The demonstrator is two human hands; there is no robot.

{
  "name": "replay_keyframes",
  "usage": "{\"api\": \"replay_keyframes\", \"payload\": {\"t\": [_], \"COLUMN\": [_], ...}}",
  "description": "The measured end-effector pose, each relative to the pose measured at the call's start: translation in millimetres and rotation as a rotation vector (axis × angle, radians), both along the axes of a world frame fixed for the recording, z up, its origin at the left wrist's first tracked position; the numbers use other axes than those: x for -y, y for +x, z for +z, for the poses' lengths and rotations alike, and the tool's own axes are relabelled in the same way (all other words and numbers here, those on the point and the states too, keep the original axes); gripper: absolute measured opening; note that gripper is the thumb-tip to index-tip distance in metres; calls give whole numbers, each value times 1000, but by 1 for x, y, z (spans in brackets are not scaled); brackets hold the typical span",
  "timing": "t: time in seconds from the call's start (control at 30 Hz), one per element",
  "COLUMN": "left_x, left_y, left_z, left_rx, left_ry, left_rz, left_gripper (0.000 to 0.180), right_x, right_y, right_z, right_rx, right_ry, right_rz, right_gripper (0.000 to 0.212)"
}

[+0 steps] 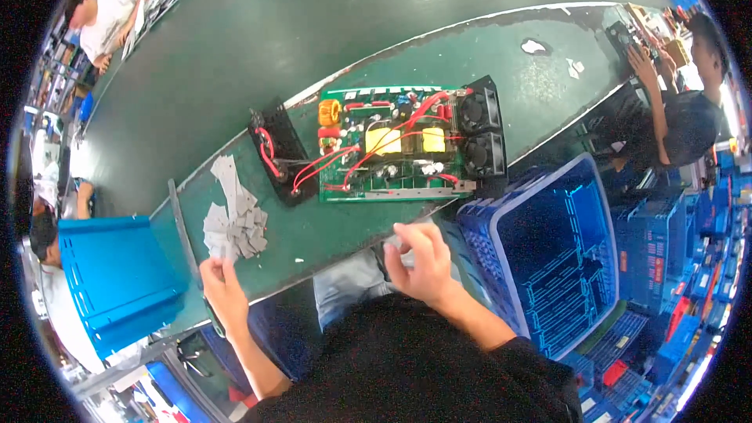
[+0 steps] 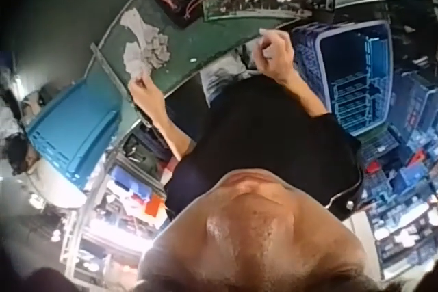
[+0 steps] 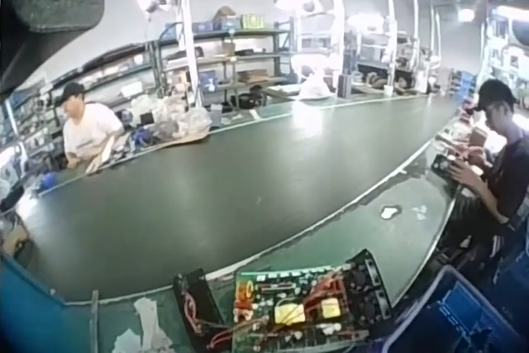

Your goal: Assembling electronic circuit board units into plastic housings and managing component bins on a factory assembly line.

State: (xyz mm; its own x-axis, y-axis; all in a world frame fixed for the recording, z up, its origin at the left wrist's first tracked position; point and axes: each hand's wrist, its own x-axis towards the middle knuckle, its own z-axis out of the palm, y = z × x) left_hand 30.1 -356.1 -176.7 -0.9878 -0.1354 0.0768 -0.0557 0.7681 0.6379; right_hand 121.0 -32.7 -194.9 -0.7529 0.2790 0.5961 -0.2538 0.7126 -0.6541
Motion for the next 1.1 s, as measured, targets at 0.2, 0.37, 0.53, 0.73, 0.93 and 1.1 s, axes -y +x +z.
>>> {"api": "replay_keyframes", "payload": {"t": [0.2, 0.37, 0.53, 0.73, 0.93, 1.1], "left_x": [-30, -110, -176, -229, -267, -302], "left_y": [2, -8, -18, -47, -85, -132], "left_z": [49, 96, 103, 96, 99, 82], "left_rx": [-46, 187, 312, 302, -15, -66], "left_ry": [371, 137, 140, 278, 184, 155], "left_rz": [0, -445, -832, -900, -1186, -1199], "left_gripper": [11, 21, 28, 27, 16, 15], "right_x": [8, -3, -55, -99, -132, -176], "right_y": [-11, -41, -44, -38, -61, -115], "right_z": [10, 52, 75, 85, 94, 89], "right_rx": [58, 94, 496, 525, 420, 348], "right_ry": [-168, -211, -422, -524, -308, -94], "right_rz": [178, 359, 591, 404, 294, 242], "right_gripper": [38, 46, 36, 10, 13, 11]}}
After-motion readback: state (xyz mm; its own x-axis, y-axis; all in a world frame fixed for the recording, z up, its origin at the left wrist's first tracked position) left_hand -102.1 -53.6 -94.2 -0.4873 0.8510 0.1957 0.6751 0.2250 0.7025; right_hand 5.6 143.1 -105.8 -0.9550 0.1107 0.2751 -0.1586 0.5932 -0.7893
